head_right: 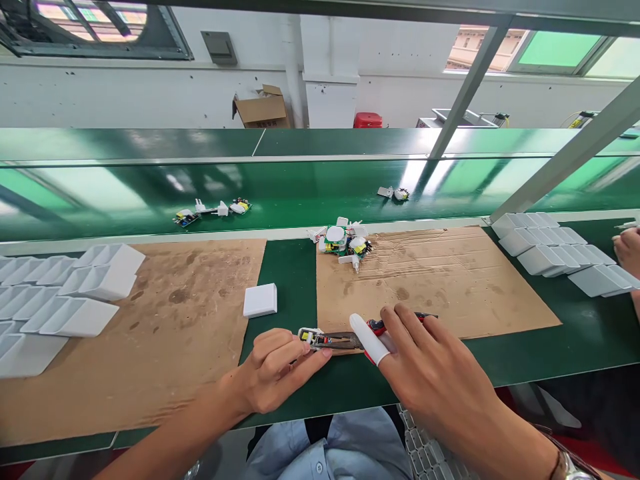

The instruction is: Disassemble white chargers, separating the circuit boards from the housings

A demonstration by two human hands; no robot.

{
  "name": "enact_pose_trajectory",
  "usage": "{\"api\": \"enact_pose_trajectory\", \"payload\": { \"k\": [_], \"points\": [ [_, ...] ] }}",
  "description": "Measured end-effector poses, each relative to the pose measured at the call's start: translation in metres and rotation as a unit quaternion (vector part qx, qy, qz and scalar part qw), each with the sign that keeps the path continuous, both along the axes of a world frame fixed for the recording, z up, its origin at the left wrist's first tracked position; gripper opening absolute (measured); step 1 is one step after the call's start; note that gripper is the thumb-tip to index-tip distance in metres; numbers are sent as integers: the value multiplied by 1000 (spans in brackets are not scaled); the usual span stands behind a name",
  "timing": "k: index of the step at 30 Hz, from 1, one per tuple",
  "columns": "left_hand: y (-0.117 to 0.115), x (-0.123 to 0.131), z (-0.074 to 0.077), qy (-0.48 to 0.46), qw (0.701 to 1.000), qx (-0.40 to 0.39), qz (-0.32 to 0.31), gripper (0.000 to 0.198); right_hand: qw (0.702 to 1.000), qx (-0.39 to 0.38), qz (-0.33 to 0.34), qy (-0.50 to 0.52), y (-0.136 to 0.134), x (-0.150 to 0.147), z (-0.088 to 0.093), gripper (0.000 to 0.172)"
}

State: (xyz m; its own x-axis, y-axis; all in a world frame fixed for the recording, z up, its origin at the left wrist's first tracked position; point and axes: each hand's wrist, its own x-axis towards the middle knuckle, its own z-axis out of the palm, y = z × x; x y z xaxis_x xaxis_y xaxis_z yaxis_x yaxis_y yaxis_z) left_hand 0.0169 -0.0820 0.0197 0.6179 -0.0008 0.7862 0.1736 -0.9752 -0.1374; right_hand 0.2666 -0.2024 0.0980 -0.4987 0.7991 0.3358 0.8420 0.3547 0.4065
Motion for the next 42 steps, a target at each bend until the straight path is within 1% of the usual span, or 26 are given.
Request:
{"api": "enact_pose_trajectory", "payload": {
  "k": [2, 6, 11, 14, 23, 29, 32, 38, 42],
  "points": [
    [0, 0, 1, 4, 1000, -3, 1, 22, 1000, 1, 2, -2, 1, 0, 0, 33],
    [0, 1, 2, -4, 1000, -14, -12, 24, 1000, -3, 2, -11, 4, 0, 0, 33],
    [0, 1, 2, 0, 1000, -16, -23, 24, 999, -27, 0, -36, 8, 0, 0, 23],
    [0, 1, 0, 1, 999, -18, -29, 24, 998, -33, 6, -51, 9, 1, 0, 22],
    [0, 0, 0, 10, 999, -21, -23, 24, 996, -56, 11, -62, 11, 5, -4, 32],
    [-1, 0, 0, 11, 1000, -21, -20, 23, 997, -54, 20, -51, 13, 7, -6, 29],
    [0, -1, 0, 11, 1000, -17, -16, 22, 998, -48, 27, -41, 15, 7, -5, 27],
    [-1, 1, 0, 9, 999, -29, -33, 23, 999, -14, 36, -23, 18, 10, -3, 33],
    [0, 2, 2, -1, 999, -28, -40, 20, 999, -3, 42, -19, 15, 17, -1, 39]
  ]
}}
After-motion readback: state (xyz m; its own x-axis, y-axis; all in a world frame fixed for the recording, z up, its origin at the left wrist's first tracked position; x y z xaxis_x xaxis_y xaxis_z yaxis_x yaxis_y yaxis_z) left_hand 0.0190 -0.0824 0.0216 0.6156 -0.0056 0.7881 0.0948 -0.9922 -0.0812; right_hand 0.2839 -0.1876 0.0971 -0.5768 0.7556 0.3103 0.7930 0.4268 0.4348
